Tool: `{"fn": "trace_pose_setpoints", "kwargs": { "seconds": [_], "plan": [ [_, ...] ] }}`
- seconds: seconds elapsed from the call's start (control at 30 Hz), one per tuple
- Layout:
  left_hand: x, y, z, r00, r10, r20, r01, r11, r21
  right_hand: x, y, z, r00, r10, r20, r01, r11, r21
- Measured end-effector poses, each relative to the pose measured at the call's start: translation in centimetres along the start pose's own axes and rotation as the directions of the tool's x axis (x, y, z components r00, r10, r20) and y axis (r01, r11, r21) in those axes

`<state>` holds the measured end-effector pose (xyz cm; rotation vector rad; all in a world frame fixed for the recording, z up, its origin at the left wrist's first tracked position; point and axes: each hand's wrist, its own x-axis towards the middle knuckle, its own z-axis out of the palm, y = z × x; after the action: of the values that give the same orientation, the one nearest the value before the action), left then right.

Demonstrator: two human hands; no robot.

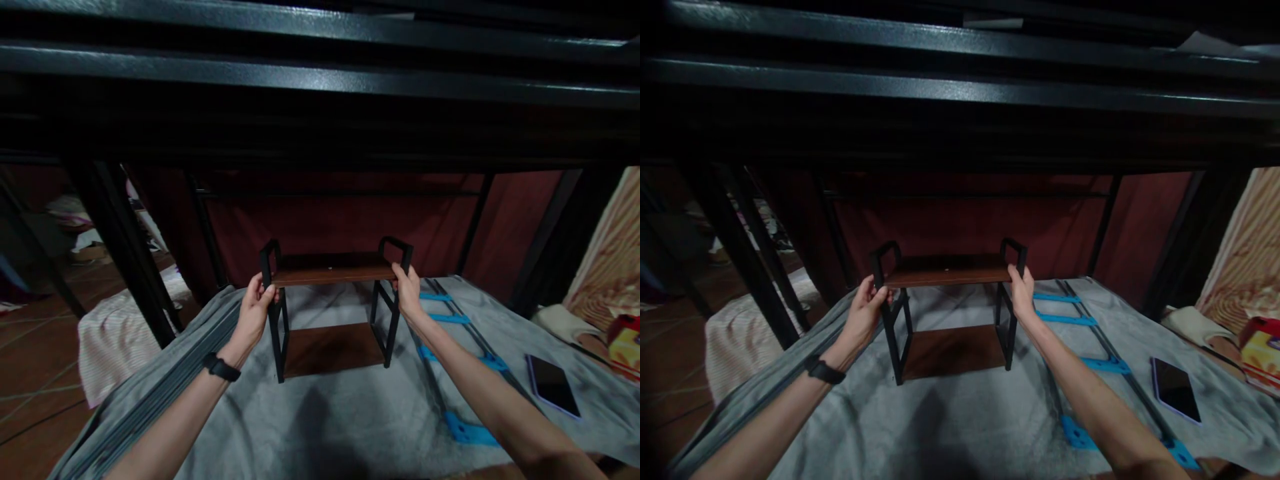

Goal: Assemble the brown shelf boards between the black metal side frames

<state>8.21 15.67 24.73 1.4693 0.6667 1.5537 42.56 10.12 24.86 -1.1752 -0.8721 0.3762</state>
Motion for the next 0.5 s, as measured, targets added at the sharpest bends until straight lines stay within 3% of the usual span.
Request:
{"fn": "trace_pose_setpoints", "kwargs": {
  "seconds": [0.13,0.5],
  "plan": [
    [-1.9,-0.1,-0.6,0.999,-0.015,-0.039,0.016,1.0,0.014,-1.0,0.9,-0.3,0.994,-0.038,-0.098,0.04,0.999,0.023],
    [-4.6,0.2,-0.7,1.0,-0.02,0.0,0.019,0.986,0.168,-2.6,2.0,-2.4,0.994,-0.037,-0.105,0.048,0.993,0.108]
  ]
}}
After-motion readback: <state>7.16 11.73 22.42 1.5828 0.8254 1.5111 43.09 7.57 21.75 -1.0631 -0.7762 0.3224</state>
